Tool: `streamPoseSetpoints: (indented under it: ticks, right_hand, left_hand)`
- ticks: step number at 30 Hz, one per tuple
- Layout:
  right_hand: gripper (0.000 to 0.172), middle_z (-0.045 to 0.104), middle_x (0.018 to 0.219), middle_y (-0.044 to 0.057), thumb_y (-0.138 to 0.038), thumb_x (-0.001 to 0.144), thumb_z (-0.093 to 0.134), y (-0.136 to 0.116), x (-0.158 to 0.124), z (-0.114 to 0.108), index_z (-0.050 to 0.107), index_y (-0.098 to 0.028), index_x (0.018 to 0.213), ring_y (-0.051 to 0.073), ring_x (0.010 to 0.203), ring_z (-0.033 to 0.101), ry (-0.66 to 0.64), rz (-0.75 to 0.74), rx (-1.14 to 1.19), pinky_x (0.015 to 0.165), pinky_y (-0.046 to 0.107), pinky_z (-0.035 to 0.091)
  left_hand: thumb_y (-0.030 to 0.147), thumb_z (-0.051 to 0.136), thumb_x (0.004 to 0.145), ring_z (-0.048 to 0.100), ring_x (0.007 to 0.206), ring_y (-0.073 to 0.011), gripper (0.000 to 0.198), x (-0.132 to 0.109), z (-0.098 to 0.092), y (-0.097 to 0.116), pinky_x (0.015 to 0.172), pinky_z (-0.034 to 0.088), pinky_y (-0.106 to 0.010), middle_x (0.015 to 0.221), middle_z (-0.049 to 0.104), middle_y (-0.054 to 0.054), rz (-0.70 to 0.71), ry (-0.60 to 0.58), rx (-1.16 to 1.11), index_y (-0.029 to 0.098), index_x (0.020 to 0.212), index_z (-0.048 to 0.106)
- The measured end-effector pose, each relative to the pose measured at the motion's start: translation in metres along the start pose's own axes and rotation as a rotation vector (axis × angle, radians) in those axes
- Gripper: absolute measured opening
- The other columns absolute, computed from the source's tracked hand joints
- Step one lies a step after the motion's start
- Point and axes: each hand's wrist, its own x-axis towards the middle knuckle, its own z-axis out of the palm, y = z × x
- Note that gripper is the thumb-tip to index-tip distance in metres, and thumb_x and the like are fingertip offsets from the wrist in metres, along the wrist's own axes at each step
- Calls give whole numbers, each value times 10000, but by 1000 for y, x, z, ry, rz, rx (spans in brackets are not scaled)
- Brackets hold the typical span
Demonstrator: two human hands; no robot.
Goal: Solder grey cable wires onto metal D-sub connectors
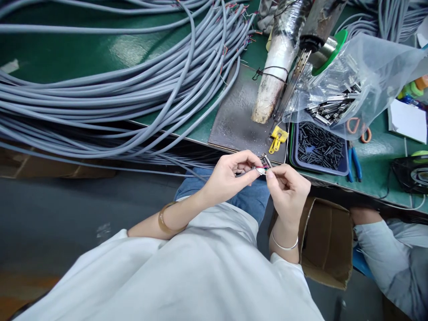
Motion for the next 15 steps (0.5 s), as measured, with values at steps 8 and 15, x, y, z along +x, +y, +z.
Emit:
streamPoseSetpoints:
  ticks: [8,15]
  right_hand:
    - [209,689,675,-62,-188,932,605,-2,4,-1,591,-235,1135,65,384,503,553,-166,270,362,198,340]
    - [78,763,757,-3,-189,880,722,2,-5,7,661,-198,928,209,682,777,505,-259,119,689,429,695]
  left_hand:
    - [423,857,736,599,457,-90,393,12,-33,-21,425,459,-193,651,621,18,-157,-244,-341,180,759,549]
    - [540,933,462,475,286,-93,677,12,-58,-46,282,400,-236,523,502,53,-254,-257,-476,191,569,363]
